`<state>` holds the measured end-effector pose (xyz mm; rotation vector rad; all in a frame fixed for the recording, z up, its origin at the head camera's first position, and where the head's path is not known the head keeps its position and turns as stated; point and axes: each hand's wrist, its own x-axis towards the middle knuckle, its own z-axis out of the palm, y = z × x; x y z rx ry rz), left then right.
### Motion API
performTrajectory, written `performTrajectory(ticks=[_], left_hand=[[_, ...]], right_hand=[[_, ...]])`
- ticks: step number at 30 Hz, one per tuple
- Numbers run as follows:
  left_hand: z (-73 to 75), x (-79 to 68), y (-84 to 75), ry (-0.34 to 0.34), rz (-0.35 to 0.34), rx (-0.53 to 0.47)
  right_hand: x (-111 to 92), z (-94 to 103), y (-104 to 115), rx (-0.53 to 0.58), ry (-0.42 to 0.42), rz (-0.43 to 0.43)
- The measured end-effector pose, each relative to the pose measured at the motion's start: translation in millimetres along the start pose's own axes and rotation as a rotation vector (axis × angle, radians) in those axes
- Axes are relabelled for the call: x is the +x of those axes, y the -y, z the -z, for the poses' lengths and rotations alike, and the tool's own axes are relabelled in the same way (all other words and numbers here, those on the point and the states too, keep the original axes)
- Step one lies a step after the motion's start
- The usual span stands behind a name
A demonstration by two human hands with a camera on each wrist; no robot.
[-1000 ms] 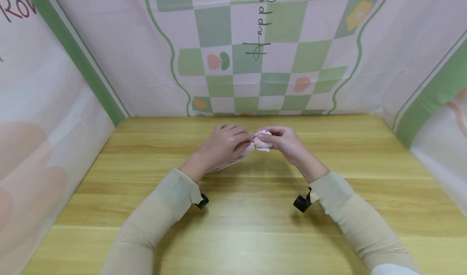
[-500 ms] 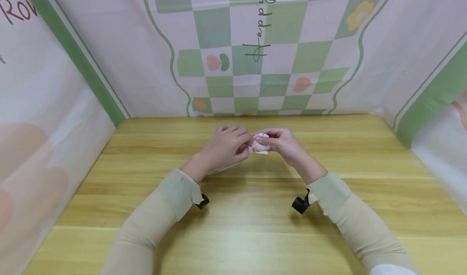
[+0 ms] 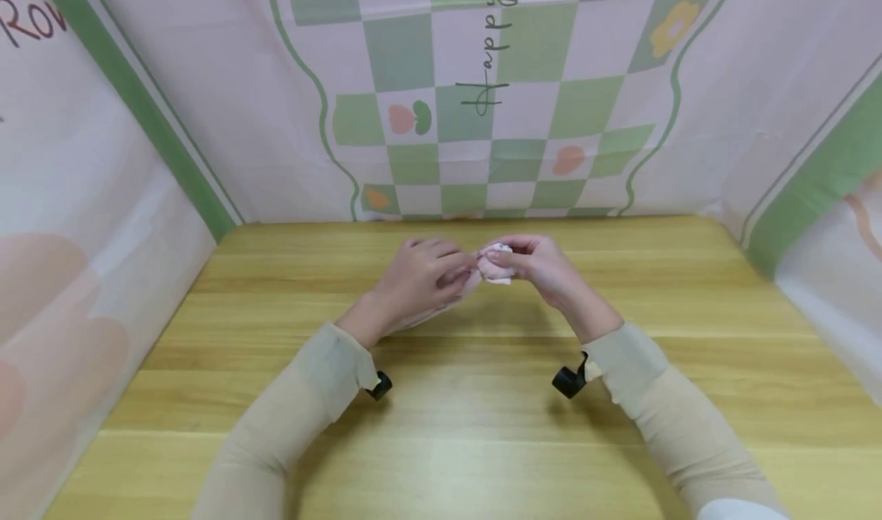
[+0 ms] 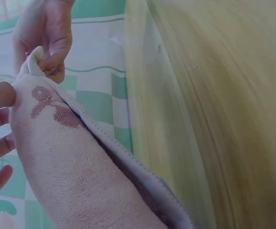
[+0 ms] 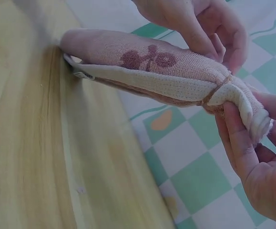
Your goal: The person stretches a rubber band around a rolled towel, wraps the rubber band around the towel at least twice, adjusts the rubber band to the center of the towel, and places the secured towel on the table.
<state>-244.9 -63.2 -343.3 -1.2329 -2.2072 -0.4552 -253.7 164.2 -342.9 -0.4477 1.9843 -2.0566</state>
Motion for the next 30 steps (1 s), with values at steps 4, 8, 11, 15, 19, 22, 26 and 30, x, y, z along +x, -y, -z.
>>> performTrajectory(ticks=[4,8,11,15,19,22,26,30], left_hand=[[0.6,-2.2,0.0,-0.009,-0.017,0.003],[0.9,-3.9,0.5,-0.028,-0.038,0.028],[1.9,-3.5,-0.5,-0.036,-0.053,0.048],[3.9,-1.5,-4.5,-0.013,-0.069,0.071],[2.8,1.6,-8.2,0.029,-0.066,0.086],[1.3,3.9,-9.5,0.083,-0.044,0.106],[0.8,5.5,-10.6,0.164,-0.012,0.122],[4.8,4.9,-9.8,0.216,0.035,0.034]], right_hand=[[-0.4,-1.8,-1.4,-0.001,0.002,-0.012],[-0.5,-3.8,-2.6,0.01,-0.006,-0.021],[-0.9,-5.2,-1.8,0.03,-0.023,-0.025],[-1.5,-6.6,0.2,0.045,-0.038,-0.043],[-1.9,-7.2,1.3,0.024,-0.036,-0.057],[-2.0,-7.9,2.3,-0.007,-0.025,-0.057],[-2.4,-9.0,3.8,-0.032,-0.005,-0.062],[-2.5,-10.5,5.9,-0.043,0.004,-0.057]])
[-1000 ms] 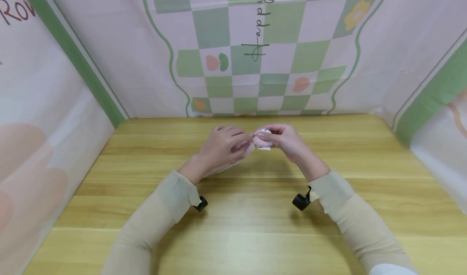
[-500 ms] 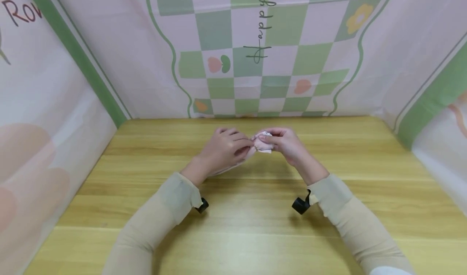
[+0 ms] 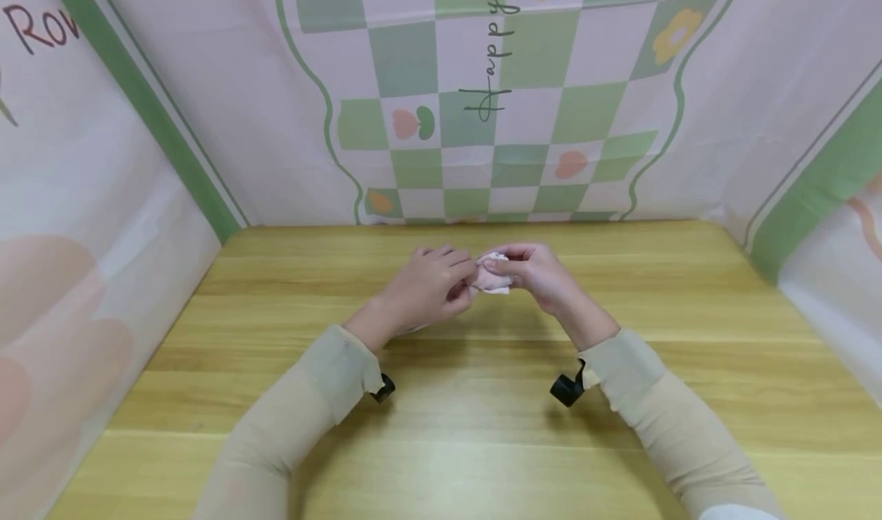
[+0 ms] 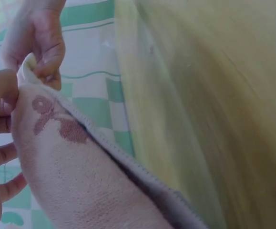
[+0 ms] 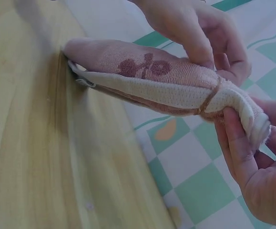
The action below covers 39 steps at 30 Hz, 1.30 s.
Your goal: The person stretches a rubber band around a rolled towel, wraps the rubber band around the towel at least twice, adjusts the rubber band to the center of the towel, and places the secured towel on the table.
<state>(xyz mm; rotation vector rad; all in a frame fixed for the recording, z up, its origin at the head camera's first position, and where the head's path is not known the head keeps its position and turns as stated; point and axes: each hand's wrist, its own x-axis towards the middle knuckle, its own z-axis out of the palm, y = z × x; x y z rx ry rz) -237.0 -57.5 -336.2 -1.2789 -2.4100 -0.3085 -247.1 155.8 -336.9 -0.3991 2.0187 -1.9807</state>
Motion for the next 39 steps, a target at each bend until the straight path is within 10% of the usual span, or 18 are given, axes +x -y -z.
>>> performTrajectory(ticks=[6,39], left_hand=[[8.0,-1.7,8.6,-0.012,0.017,-0.133],[1.6,-22.9,22.4,-0.019,0.041,-0.13]], right_hand=[[2.7,-0.9,5.0,-0.015,0.015,0.029],[2.8,20.2,3.2,0.004,-0.041,-0.059]])
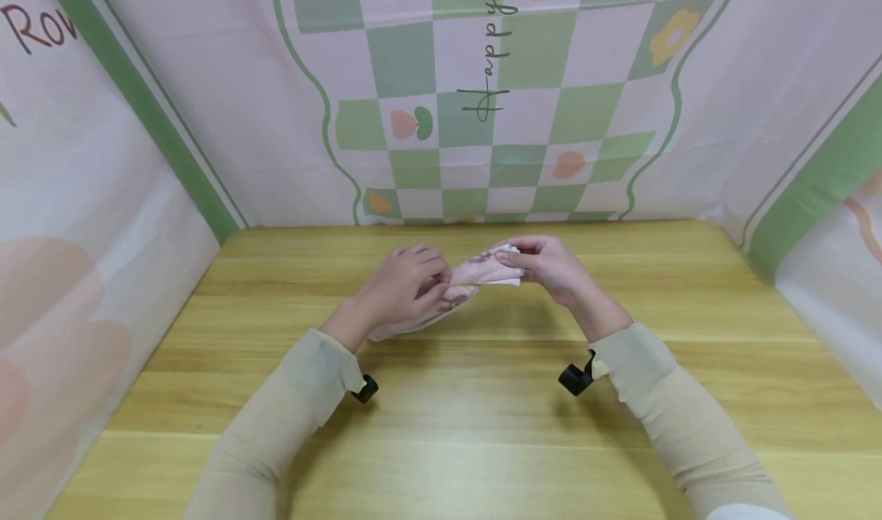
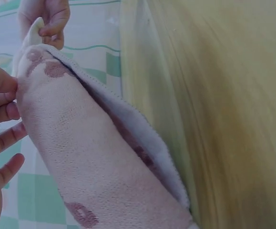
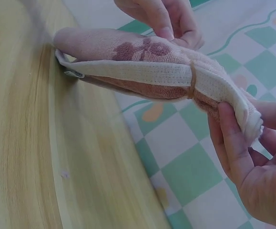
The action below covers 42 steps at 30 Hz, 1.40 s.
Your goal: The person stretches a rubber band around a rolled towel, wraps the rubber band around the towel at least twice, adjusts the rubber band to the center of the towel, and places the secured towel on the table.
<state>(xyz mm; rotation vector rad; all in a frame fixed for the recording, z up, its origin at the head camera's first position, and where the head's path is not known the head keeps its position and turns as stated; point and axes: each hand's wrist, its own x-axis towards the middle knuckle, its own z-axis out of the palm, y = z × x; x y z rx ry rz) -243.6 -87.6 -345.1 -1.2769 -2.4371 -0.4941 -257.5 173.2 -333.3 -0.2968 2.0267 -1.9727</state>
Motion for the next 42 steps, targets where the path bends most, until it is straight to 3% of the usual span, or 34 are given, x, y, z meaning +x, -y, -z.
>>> performTrajectory(ticks=[7,10,14,17,19,22,25,27,32,35,42], left_hand=[[-7.8,0.7,-3.3,-0.009,0.025,-0.007],[-9.2,1.0,-4.7,-0.064,0.028,-0.014],[-10.2,1.1,-4.4,-0.187,0.02,-0.016],[-9.8,-0.5,-4.7,-0.236,0.071,-0.007],[-9.8,-2.0,-6.2,-0.203,0.147,0.029],[-11.5,-1.0,-10.3,-0.072,0.255,0.113],[-15.3,1.9,-13.7,0.048,0.319,0.185],[-17.6,3.7,-14.5,0.081,0.339,0.199],[-20.1,5.0,-13.8,0.093,0.339,0.238],[-17.8,5.6,-12.5,0.066,0.313,0.231],[-6.6,7.0,-10.3,0.019,0.305,0.102]], right_hand=[[-1.3,-2.6,1.3,0.032,-0.004,-0.02],[-0.9,-4.7,1.3,0.041,-0.007,-0.014],[0.0,-5.8,-0.3,0.105,-0.041,-0.004],[1.5,-6.3,-2.9,0.177,-0.057,-0.009],[2.5,-6.9,-4.6,0.204,-0.058,-0.016],[4.0,-8.1,-7.0,0.237,-0.068,-0.027],[5.5,-10.0,-9.5,0.243,-0.076,-0.042],[6.6,-11.3,-11.5,0.241,-0.077,-0.055],[7.5,-12.6,-15.4,0.235,-0.081,-0.084],[7.3,-11.5,-15.6,0.238,-0.055,-0.088],[4.5,-6.6,-11.2,0.257,0.094,-0.102]])
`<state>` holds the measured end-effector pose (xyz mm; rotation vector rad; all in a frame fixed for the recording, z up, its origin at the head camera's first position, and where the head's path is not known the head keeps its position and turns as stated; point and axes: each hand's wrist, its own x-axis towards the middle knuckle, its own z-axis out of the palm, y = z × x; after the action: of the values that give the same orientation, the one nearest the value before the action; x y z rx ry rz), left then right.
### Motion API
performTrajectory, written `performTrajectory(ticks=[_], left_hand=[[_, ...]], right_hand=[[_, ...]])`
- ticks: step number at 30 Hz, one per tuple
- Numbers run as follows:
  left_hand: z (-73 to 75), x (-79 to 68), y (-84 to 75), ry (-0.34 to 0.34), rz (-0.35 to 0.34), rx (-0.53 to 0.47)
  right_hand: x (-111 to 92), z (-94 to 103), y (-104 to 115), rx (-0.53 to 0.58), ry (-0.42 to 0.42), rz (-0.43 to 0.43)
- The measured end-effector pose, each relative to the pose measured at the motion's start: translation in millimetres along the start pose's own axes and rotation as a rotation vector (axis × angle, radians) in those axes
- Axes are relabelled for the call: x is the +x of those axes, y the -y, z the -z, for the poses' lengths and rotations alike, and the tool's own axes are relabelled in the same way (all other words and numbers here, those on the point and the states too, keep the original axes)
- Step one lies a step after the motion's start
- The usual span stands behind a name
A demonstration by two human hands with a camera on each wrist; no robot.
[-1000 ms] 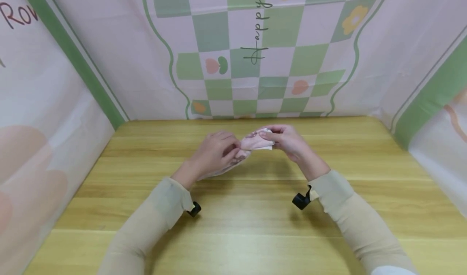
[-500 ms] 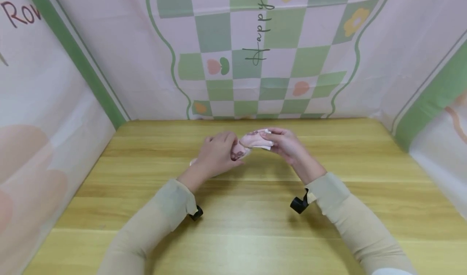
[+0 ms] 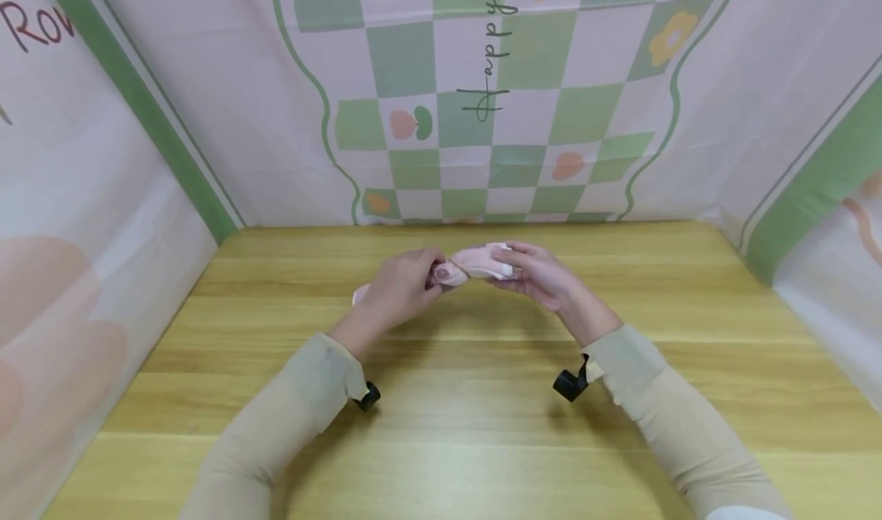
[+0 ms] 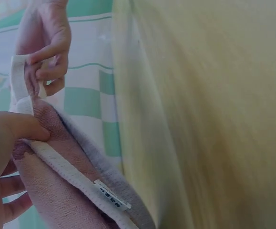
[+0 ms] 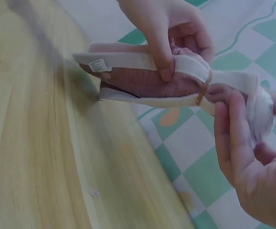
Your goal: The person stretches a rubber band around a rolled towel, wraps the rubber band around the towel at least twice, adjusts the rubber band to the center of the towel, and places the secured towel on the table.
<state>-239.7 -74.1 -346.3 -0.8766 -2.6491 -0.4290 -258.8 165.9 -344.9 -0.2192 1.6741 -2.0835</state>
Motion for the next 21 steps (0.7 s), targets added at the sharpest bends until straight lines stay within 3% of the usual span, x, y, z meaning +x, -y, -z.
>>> performTrajectory(ticks=[8,13,18,21], left_hand=[[8.3,2.3,4.4,0.046,0.072,-0.135],[11.2,3.5,7.4,0.069,0.093,-0.188],[11.4,4.0,8.5,0.101,0.111,-0.259],[11.5,3.6,9.0,0.106,0.129,-0.298]], right_hand=[[-4.4,12.3,2.3,0.052,0.187,0.03],[-0.7,19.7,-5.0,-0.01,0.233,0.07],[4.7,17.5,-14.8,-0.105,0.343,0.158],[7.0,13.4,-18.1,-0.143,0.36,0.216]])
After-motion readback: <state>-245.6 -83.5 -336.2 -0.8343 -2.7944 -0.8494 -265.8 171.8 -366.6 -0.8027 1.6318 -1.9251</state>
